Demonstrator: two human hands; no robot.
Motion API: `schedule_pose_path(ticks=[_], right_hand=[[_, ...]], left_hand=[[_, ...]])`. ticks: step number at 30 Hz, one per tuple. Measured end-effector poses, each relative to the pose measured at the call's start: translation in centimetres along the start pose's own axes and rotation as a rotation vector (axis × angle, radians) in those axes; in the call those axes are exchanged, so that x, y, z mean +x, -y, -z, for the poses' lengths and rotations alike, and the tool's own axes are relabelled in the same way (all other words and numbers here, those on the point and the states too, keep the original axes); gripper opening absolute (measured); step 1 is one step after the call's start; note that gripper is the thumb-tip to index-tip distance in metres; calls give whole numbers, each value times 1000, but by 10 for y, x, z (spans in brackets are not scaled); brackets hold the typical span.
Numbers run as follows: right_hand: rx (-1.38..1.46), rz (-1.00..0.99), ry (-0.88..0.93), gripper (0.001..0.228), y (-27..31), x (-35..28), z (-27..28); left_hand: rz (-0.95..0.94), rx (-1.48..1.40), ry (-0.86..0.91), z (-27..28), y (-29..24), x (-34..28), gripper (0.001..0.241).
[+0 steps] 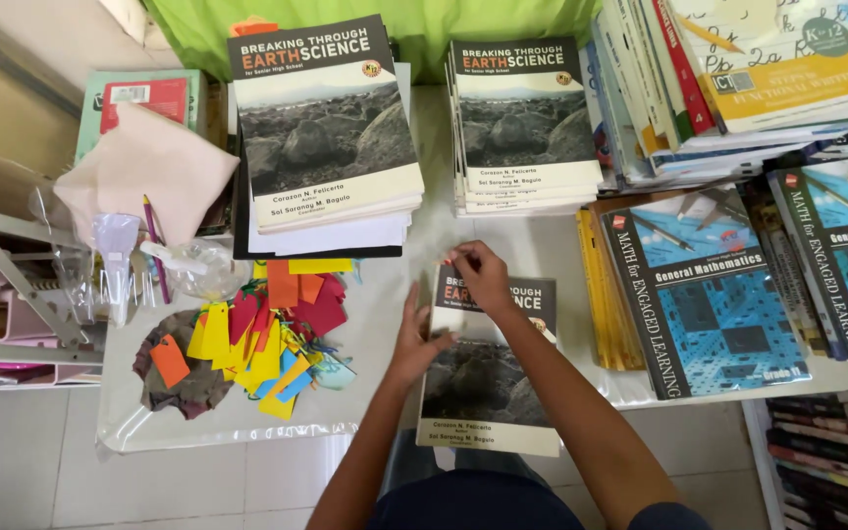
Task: Insert small colored paper markers into textbooks and stack them on a table.
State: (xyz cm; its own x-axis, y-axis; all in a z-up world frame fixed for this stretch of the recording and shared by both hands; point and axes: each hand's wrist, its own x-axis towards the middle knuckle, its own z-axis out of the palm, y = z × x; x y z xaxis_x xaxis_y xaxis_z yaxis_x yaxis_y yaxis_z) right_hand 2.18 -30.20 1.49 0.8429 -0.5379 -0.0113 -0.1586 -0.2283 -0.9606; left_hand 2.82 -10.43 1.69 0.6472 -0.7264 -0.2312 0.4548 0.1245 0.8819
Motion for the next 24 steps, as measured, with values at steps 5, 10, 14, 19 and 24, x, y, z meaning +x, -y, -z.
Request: schedule_pose_path(ticks=[5, 10, 14, 19, 24], right_hand=[[-339, 90, -236, 26, 17, -11, 15], [-485, 91, -333, 31, 53, -15, 26], [-303, -47, -267, 35, 64, -1, 48], [-915, 174, -417, 38, 86, 5, 108], [526, -263, 209, 69, 80, 15, 144]], left_hand=[[-59, -15, 121, -30, -7, -18, 103], [-76, 205, 218, -44, -42, -30, 110], [-150, 248, 210, -47, -77, -35, 104], [-226, 169, 197, -35, -136, -38, 101], [-405, 156, 16, -6, -203, -28, 107]])
